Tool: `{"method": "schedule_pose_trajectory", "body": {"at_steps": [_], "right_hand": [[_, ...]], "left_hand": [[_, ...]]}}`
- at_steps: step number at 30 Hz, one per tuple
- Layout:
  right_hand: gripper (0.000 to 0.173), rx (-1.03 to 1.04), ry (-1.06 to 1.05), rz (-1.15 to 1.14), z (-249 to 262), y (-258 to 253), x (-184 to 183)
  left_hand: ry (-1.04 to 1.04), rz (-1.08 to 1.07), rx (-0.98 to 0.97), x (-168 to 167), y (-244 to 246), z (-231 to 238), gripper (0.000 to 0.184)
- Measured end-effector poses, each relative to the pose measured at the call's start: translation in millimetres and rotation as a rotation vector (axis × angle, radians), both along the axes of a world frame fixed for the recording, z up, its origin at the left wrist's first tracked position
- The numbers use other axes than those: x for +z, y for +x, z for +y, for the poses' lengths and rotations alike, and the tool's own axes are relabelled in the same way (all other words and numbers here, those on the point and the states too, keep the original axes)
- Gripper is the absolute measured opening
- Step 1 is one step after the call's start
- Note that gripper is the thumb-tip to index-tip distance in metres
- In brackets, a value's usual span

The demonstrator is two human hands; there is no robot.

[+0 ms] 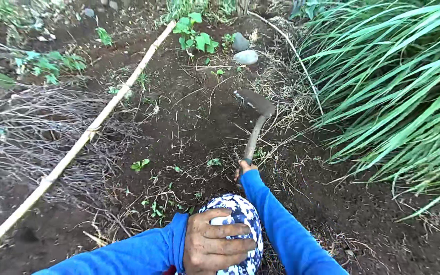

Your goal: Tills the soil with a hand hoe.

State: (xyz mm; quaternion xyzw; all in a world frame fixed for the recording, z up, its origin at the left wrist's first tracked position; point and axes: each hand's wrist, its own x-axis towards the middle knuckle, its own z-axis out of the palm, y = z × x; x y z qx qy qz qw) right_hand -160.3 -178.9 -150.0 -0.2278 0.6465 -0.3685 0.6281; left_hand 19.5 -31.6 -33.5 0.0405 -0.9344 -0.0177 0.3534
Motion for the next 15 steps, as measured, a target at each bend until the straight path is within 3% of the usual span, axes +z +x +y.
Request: {"method": "schedule_pose_trajectory", "body": {"at_steps": [1, 4, 5, 7, 10, 13, 15], "right_hand": [[0.031, 0.050, -0.002, 0.053, 5.5, 9.9, -13.2], [0.048, 0.529, 0.098, 0.342, 39.7, 2.0, -70.1], [0.049, 0.548, 0.122, 0.364, 49.4, -7.1, -76.5], [0.040, 0.429, 0.071, 0.364, 60.0, -25.2, -51.5], [0.036, 0.229, 0.043, 0.200, 31.3, -31.1, -15.7], [0.033, 0.003, -0.002, 0.018, -16.8, 11.6, 0.2], [0.035, 0.020, -0.011, 0.006, -24.9, 42.9, -10.3]], "left_hand": [[0.003, 0.009, 0.001, -0.4, 0.3, 0.7, 0.041], [0.007, 0.030, 0.007, -1.5, 4.3, -0.6, 0.040], [0.009, 0.037, 0.010, -2.7, 5.4, -1.0, 0.040], [0.015, 0.048, 0.019, -4.2, 7.1, -1.7, 0.040], [0.023, 0.063, 0.013, -3.6, 5.9, -0.1, 0.039], [0.018, 0.064, 0.022, -2.1, 3.5, 2.2, 0.039], [0.021, 0.066, 0.026, -1.8, 3.5, 2.6, 0.038]]}}
